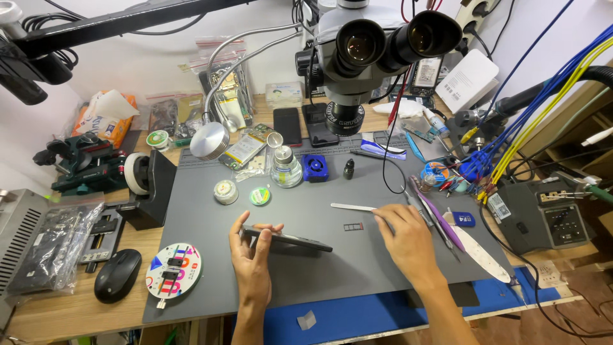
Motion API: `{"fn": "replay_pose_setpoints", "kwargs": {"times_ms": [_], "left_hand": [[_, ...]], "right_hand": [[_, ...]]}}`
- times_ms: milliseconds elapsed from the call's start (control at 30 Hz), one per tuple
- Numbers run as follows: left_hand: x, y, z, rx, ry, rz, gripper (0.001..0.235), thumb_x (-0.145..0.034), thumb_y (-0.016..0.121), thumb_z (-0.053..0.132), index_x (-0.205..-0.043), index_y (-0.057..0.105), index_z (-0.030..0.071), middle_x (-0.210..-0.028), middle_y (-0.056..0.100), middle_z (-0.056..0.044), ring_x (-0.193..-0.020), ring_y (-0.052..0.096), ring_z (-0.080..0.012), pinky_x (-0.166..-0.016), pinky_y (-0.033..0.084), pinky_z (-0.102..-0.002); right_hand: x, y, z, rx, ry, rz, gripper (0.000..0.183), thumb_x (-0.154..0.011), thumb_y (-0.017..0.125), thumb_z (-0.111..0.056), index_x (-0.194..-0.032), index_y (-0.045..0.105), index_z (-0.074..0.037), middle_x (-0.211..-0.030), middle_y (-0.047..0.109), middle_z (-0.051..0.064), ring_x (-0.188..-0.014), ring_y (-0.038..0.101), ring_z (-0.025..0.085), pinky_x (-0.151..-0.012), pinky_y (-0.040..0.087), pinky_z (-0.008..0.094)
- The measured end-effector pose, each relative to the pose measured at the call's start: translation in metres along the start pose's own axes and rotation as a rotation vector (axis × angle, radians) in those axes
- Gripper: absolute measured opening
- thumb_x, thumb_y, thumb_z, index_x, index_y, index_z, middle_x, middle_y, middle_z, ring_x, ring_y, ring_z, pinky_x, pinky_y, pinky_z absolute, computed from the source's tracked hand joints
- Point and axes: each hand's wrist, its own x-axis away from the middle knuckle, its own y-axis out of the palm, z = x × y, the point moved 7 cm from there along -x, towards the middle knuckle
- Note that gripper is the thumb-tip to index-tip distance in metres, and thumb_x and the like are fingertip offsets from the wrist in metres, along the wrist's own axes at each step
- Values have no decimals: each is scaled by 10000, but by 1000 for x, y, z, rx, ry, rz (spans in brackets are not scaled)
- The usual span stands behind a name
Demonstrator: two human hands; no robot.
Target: The person uses a blue plastic pry tool to separate the back cover of a black smartphone from its frame. After prying the edges, they remove the back cover to reveal the internal components, including the battery and circuit board, and place the cover on the workbench.
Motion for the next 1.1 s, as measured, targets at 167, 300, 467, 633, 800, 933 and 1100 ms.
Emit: {"fn": "replay_pose_setpoints", "kwargs": {"times_ms": [167,300,467,633,800,933,1100], "left_hand": [[2,-7,-6,63,-26,38,655,-971,635,227,-1560,402,61,-1038,676,-135,-1010,774,-365,-1028,571,-435],[2,-13,-11,93,-13,35,653,-973,640,222,-1557,401,56,-1053,684,-141,-1004,770,-361,-1046,570,-443],[1,-11,-11,112,-12,43,643,-969,645,220,-1545,411,54,-1049,677,-132,-1027,771,-375,-1033,580,-443],[3,-12,-12,114,-20,35,624,-973,642,217,-1535,422,59,-1057,688,-139,-1031,773,-370,-1063,564,-441],[4,-12,-8,71,-41,63,622,-962,659,236,-1519,448,57,-1035,694,-108,-1017,792,-343,-1086,552,-419],[5,-10,-6,62,-60,70,618,-960,654,242,-1515,455,57,-1042,689,-130,-1013,796,-343,-1085,557,-410],[3,-14,-11,96,-40,63,613,-955,675,221,-1500,463,39,-1034,682,-112,-1014,801,-360,-1075,561,-415]], "right_hand": [[-7,31,-1,-2,26,-246,206,-975,691,-266,-1152,768,-193,-1081,676,-50,-988,547,222,-900,511,382],[-6,44,4,-82,287,-530,125,-986,675,-317,-991,703,-196,-1057,668,-80,-1068,571,149,-926,500,339],[-38,43,-28,-149,387,-644,113,-993,660,-283,-942,701,-191,-974,717,-43,-960,614,150,-862,468,310],[-71,92,-41,-279,316,-532,136,-982,650,-251,-959,751,-163,-969,762,-50,-873,640,147,-817,483,315],[-96,117,-47,-21,-87,-99,363,-895,821,-292,-1188,695,-119,-1086,604,68,-1033,559,308,-937,500,438],[-122,148,-45,329,-122,-98,720,-797,877,-466,-1377,606,-137,-1234,620,128,-1106,582,331,-973,504,444],[-128,135,-53,238,-65,38,360,-1001,659,-213,-1354,678,-149,-1057,618,158,-731,673,371,-569,587,474]]}}
